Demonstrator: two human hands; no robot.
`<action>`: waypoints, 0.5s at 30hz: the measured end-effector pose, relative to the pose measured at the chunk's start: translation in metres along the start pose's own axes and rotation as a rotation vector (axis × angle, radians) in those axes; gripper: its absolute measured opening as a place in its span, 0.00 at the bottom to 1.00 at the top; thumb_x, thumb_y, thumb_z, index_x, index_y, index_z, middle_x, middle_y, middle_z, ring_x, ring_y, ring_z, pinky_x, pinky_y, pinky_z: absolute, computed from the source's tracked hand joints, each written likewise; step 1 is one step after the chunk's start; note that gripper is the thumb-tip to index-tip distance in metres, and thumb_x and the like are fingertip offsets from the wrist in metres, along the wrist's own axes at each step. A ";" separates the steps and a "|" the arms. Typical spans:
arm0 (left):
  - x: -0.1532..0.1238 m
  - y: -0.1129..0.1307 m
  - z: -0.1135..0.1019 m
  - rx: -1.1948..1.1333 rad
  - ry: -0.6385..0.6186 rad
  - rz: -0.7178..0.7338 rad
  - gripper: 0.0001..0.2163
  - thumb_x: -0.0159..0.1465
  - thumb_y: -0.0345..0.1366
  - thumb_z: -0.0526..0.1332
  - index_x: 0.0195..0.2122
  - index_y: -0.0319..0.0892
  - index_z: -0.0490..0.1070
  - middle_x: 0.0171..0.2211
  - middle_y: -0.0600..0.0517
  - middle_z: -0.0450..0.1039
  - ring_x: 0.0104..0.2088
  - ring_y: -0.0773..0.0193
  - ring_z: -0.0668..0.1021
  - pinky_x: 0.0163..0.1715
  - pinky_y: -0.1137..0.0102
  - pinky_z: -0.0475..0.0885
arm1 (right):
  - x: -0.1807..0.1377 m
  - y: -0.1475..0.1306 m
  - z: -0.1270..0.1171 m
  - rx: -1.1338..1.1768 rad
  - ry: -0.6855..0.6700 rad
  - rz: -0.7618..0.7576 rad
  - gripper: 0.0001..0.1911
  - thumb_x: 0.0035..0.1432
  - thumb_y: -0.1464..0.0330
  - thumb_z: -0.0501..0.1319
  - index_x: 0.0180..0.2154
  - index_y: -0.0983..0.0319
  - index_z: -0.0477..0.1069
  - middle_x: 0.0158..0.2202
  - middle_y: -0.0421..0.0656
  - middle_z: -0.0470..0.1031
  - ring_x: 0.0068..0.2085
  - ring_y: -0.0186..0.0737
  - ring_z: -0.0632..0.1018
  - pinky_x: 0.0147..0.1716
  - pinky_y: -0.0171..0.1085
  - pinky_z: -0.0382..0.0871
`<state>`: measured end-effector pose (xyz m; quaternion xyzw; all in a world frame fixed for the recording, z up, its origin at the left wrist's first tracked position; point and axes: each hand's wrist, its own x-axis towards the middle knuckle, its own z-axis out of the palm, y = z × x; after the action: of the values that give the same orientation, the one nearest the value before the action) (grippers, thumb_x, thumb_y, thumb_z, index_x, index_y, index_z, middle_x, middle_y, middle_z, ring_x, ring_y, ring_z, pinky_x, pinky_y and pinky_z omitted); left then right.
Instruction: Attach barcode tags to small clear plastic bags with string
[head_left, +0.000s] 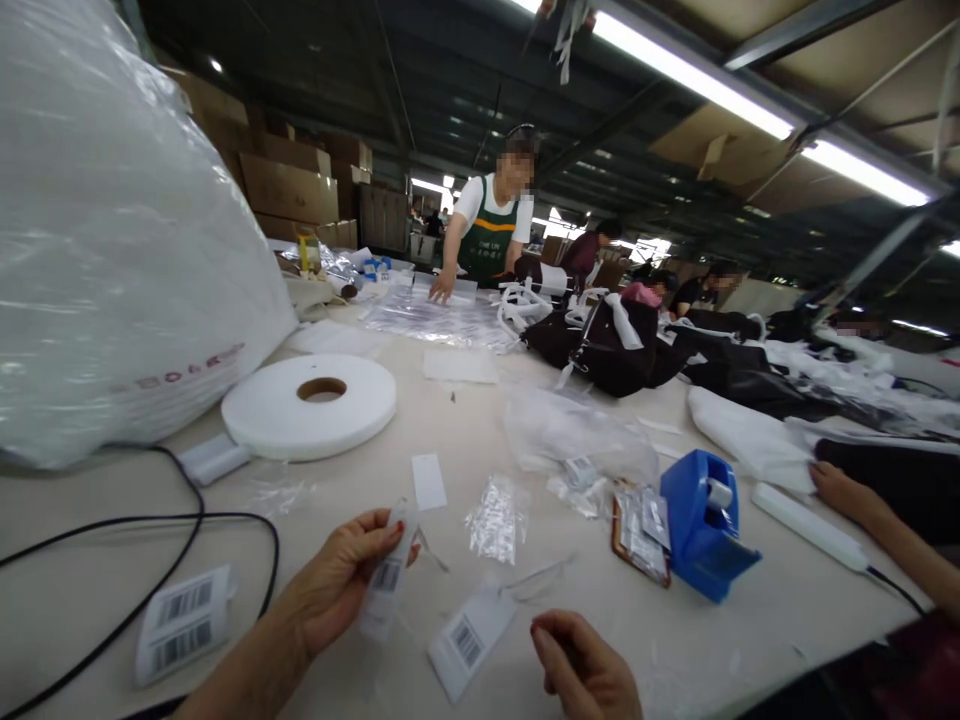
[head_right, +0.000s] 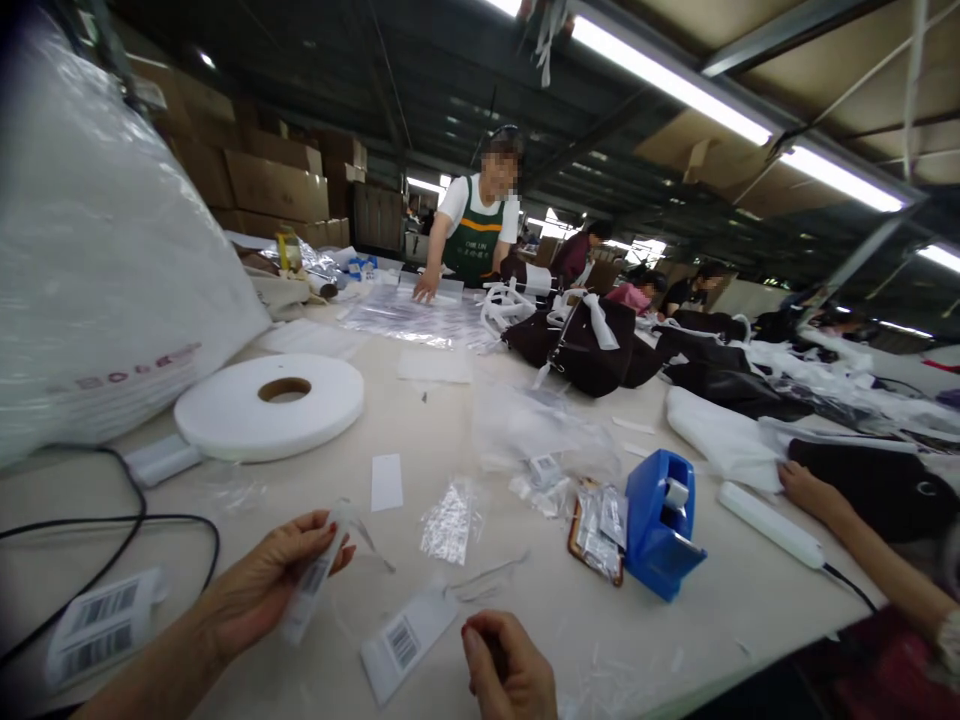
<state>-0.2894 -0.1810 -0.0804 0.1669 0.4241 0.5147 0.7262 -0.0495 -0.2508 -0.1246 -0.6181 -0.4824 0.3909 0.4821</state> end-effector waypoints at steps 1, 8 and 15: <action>0.002 0.001 -0.003 -0.007 0.022 0.006 0.06 0.51 0.19 0.63 0.23 0.34 0.72 0.20 0.50 0.75 0.22 0.69 0.76 0.24 0.78 0.73 | 0.001 0.004 0.004 -0.058 -0.033 -0.058 0.15 0.49 0.56 0.60 0.28 0.61 0.73 0.19 0.38 0.69 0.20 0.33 0.68 0.20 0.31 0.62; 0.011 -0.002 -0.012 -0.054 0.061 -0.018 0.10 0.56 0.16 0.56 0.22 0.33 0.71 0.18 0.49 0.74 0.19 0.69 0.76 0.22 0.78 0.74 | 0.031 0.003 0.003 -0.637 -0.219 -0.478 0.16 0.54 0.76 0.51 0.42 0.60 0.70 0.41 0.47 0.73 0.39 0.40 0.76 0.39 0.35 0.70; 0.012 -0.006 -0.015 -0.088 0.060 -0.078 0.09 0.54 0.16 0.58 0.21 0.33 0.71 0.18 0.48 0.74 0.19 0.69 0.76 0.20 0.78 0.73 | 0.051 -0.016 -0.002 -0.858 -0.353 -0.471 0.13 0.53 0.78 0.52 0.36 0.59 0.71 0.37 0.45 0.73 0.40 0.42 0.75 0.39 0.39 0.71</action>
<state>-0.2957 -0.1762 -0.0984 0.1026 0.4286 0.5089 0.7395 -0.0392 -0.2008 -0.1095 -0.5594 -0.7992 0.1372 0.1718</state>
